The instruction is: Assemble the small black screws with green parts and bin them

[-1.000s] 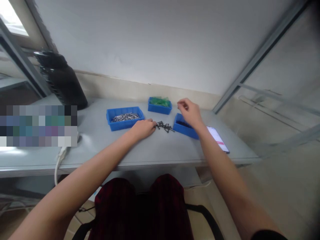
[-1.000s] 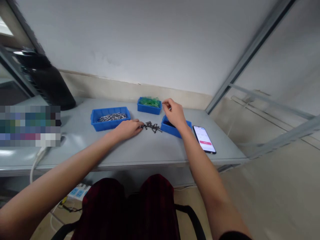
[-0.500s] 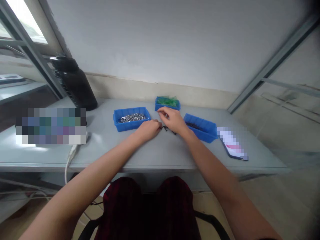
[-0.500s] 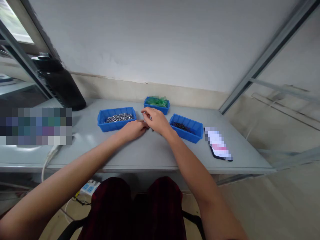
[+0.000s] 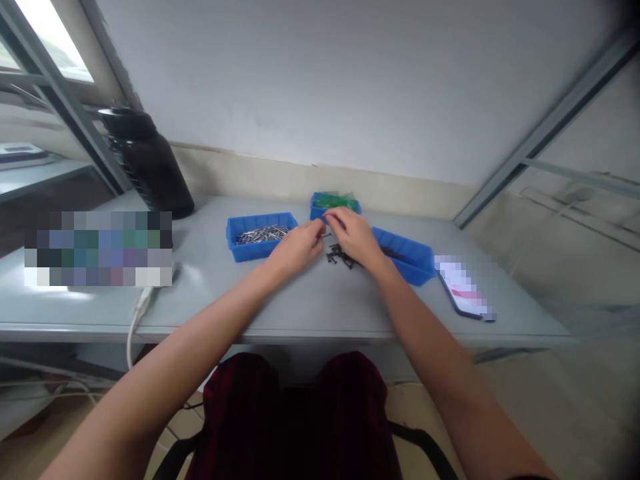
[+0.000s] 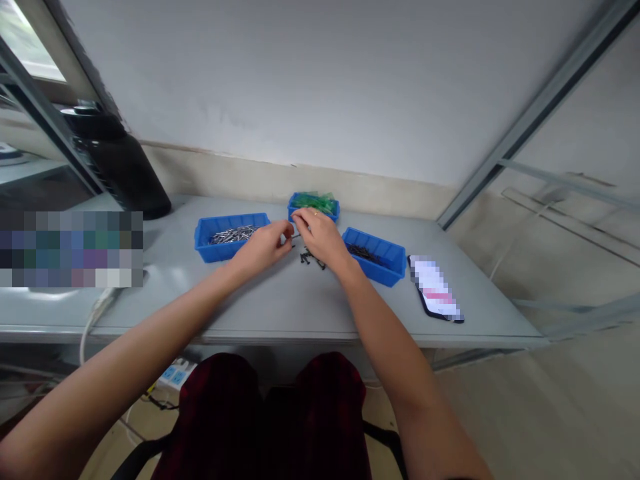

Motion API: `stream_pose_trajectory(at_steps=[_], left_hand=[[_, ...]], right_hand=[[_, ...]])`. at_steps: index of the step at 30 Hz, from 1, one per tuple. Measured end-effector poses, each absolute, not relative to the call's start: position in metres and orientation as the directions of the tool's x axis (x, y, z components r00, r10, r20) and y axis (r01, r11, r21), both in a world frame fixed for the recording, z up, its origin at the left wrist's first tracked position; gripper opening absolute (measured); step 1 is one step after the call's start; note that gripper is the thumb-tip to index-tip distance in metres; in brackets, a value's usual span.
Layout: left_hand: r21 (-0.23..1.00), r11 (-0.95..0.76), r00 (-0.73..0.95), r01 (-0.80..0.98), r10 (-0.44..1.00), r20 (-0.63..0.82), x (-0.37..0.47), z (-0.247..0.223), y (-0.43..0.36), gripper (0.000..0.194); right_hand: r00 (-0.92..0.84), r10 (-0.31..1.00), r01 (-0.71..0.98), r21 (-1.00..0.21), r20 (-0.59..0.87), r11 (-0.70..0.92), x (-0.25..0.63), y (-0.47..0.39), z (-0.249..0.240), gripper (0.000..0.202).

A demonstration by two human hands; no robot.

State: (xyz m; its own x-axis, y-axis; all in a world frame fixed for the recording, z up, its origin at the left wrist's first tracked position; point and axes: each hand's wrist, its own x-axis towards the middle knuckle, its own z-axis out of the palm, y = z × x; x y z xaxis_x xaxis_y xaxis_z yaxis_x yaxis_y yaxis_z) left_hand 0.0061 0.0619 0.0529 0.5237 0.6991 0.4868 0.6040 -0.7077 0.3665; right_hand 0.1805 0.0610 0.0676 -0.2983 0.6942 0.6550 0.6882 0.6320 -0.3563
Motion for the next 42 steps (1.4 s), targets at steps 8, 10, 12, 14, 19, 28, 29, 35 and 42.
stream_pose_trajectory(at_steps=[8,10,12,14,19,28,29,35,42], left_hand=[[0.468,-0.704,0.384,0.534,0.695,0.608,-0.002,0.052,0.073,0.021],[0.476,-0.696,0.384,0.538,0.704,0.597,-0.003,0.054,0.072,0.023],[0.48,-0.686,0.381,0.547,0.715,0.586,-0.003,0.056,0.071,0.025],[0.481,-0.675,0.373,0.56,0.724,0.581,-0.003,0.058,0.07,0.026],[0.456,-0.663,0.374,0.594,0.729,0.573,-0.005,0.059,0.07,0.021],[0.429,-0.656,0.353,0.621,0.723,0.594,-0.005,0.061,0.069,0.021],[0.426,-0.656,0.353,0.623,0.722,0.595,-0.005,0.061,0.069,0.021],[0.419,-0.654,0.372,0.63,0.728,0.577,-0.004,0.061,0.069,0.021],[0.431,-0.651,0.375,0.625,0.735,0.566,-0.004,0.06,0.07,0.022]], right_hand=[[-0.372,0.716,0.669,-0.364,0.591,0.648,0.179,0.06,0.066,0.024],[-0.38,0.72,0.672,-0.362,0.58,0.646,0.179,0.06,0.066,0.022],[-0.373,0.729,0.68,-0.365,0.574,0.636,0.18,0.06,0.066,0.022],[-0.363,0.734,0.685,-0.37,0.574,0.628,0.18,0.059,0.067,0.021],[-0.342,0.724,0.684,-0.37,0.599,0.629,0.181,0.059,0.068,0.022],[-0.37,0.737,0.696,-0.356,0.566,0.623,0.182,0.061,0.065,0.021],[-0.383,0.738,0.699,-0.348,0.556,0.625,0.182,0.062,0.064,0.021],[-0.428,0.745,0.718,-0.307,0.512,0.624,0.182,0.064,0.061,0.021],[-0.443,0.749,0.716,-0.308,0.492,0.626,0.182,0.064,0.061,0.022]])
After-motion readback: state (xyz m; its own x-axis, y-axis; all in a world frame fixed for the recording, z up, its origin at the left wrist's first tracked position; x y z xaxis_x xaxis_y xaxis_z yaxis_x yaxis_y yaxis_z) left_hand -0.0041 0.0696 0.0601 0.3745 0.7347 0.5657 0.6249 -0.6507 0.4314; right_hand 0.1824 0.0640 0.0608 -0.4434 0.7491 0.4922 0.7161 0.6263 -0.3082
